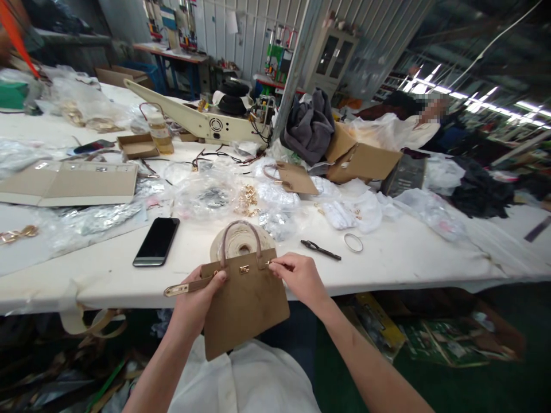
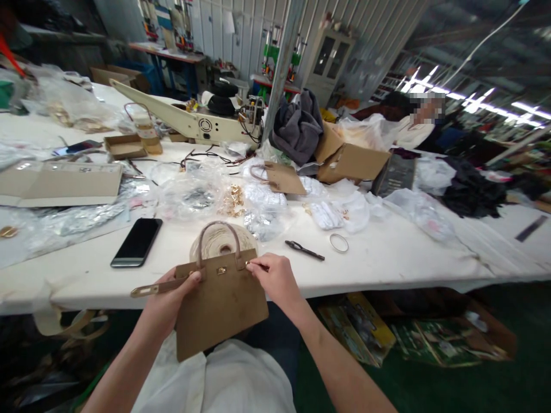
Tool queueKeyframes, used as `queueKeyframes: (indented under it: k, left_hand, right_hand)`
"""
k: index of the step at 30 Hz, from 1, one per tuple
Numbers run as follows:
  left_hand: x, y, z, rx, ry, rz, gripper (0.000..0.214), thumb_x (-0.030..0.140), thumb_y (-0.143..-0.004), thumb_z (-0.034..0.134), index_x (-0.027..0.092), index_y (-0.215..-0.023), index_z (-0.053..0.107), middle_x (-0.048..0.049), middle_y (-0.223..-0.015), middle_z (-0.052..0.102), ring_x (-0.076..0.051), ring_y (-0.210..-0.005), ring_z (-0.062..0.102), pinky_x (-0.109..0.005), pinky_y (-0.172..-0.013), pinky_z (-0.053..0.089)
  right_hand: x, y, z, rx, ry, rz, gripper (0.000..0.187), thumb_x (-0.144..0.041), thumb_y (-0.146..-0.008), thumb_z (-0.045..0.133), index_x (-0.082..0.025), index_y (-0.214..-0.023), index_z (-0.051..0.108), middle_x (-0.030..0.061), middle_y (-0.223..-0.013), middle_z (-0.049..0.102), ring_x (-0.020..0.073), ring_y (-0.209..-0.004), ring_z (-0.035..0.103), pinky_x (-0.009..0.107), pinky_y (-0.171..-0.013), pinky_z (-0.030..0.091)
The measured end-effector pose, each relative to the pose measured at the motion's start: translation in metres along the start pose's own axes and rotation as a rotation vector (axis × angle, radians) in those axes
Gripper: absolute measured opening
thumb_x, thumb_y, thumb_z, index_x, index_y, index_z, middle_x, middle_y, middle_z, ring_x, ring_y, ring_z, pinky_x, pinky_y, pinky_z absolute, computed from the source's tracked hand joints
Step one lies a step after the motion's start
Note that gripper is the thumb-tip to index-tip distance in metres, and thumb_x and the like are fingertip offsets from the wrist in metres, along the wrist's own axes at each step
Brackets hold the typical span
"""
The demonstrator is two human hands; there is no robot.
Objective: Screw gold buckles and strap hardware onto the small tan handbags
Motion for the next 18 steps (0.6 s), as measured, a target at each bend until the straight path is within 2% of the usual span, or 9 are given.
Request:
queueKeyframes:
  k: [3,5,8,13,18]
  left_hand:
    - [-0.006,0.001,0.002,-0.008,0.012,-0.017,0.052,0.057,-0.083,0.091,0.019,-0.115,0.077,-0.0106,-0.109,0.082,-0.027,-0.099,0.072,-0.034,-0.084,0.055]
    - [-0.007,0.0,0.003,-0.008,0.022,-0.018,0.052,0.057,-0.083,0.091,0.019,-0.115,0.077,-0.0106,-0.109,0.082,-0.028,-0.099,0.072,-0.034,-0.084,0.056]
    - [-0.004,-0.001,0.005,0.016,0.012,-0.009,0.053,0.057,-0.08,0.093,0.019,-0.114,0.077,-0.0101,-0.108,0.082,-0.028,-0.098,0.072,-0.035,-0.084,0.056]
    - [0.006,0.001,0.013,0.023,-0.002,0.016,0.052,0.057,-0.081,0.092,0.019,-0.113,0.077,-0.0093,-0.108,0.082,-0.028,-0.099,0.072,-0.034,-0.085,0.056]
    - [0.011,0.004,0.017,0.014,0.007,0.027,0.044,0.053,-0.084,0.091,0.02,-0.107,0.076,-0.0071,-0.102,0.081,-0.025,-0.095,0.071,-0.031,-0.081,0.054]
  right_hand:
    - [0.017,0.01,0.008,0.181,-0.129,0.07,0.021,-0.037,-0.092,0.08,-0.022,-0.104,0.088,0.0072,-0.097,0.084,0.024,-0.077,0.081,0.034,-0.072,0.069]
    - [0.023,0.013,0.009,0.238,-0.151,0.087,0.025,-0.039,-0.093,0.079,-0.022,-0.111,0.087,0.0077,-0.103,0.085,0.0243,-0.079,0.082,0.035,-0.074,0.07]
    - [0.02,0.012,0.006,0.244,-0.039,0.023,0.026,-0.036,-0.097,0.076,-0.023,-0.117,0.086,0.0078,-0.108,0.084,0.0233,-0.079,0.081,0.034,-0.075,0.069]
    - [0.005,0.01,0.005,0.208,0.186,-0.14,0.02,-0.028,-0.103,0.07,-0.023,-0.111,0.086,0.009,-0.101,0.082,0.0236,-0.085,0.077,0.035,-0.081,0.064]
    - [0.003,0.013,0.01,0.242,0.264,-0.212,0.028,-0.03,-0.109,0.061,-0.02,-0.126,0.081,0.0114,-0.103,0.078,0.0241,-0.088,0.073,0.036,-0.081,0.06]
Point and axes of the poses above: each hand's wrist, its own y-axis away from the middle knuckle, its own z-axis out of the palm, x = y × z, the point moved 5 cm from there along -y, towards the middle knuckle
